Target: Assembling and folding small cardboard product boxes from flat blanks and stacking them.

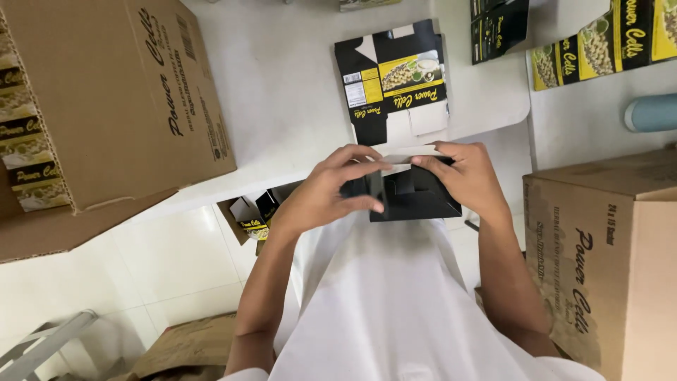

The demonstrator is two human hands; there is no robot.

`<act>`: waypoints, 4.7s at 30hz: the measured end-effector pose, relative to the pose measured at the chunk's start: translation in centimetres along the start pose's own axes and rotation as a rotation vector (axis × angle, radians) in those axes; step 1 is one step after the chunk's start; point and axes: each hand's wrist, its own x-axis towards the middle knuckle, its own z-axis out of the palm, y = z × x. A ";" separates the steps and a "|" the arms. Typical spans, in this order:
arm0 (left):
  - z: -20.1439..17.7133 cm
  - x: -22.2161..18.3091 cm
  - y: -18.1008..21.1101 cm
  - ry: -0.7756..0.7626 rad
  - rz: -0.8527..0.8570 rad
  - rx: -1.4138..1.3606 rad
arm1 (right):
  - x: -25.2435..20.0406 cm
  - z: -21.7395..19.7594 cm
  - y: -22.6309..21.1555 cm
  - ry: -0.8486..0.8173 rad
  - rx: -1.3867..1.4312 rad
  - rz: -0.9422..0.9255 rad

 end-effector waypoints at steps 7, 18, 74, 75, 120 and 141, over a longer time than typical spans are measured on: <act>3.3 0.2 -0.1 0.191 0.085 0.385 | -0.4 1.0 -0.4 -0.007 -0.018 0.006; 5.1 -1.6 -1.6 0.334 0.200 0.524 | -0.5 1.4 2.9 0.035 0.242 -0.082; 5.5 0.7 -0.6 0.547 -0.156 -0.177 | -1.4 7.9 14.2 0.084 0.319 -0.407; 5.8 1.0 -0.7 0.376 -0.186 -0.281 | -1.1 9.4 15.8 0.019 0.210 -0.379; 7.1 13.0 -27.9 1.276 -0.302 0.081 | 5.6 3.2 16.7 0.164 -0.315 -0.032; 3.7 0.0 -11.0 1.183 -0.212 -0.294 | 1.1 10.3 6.0 0.266 0.454 -0.188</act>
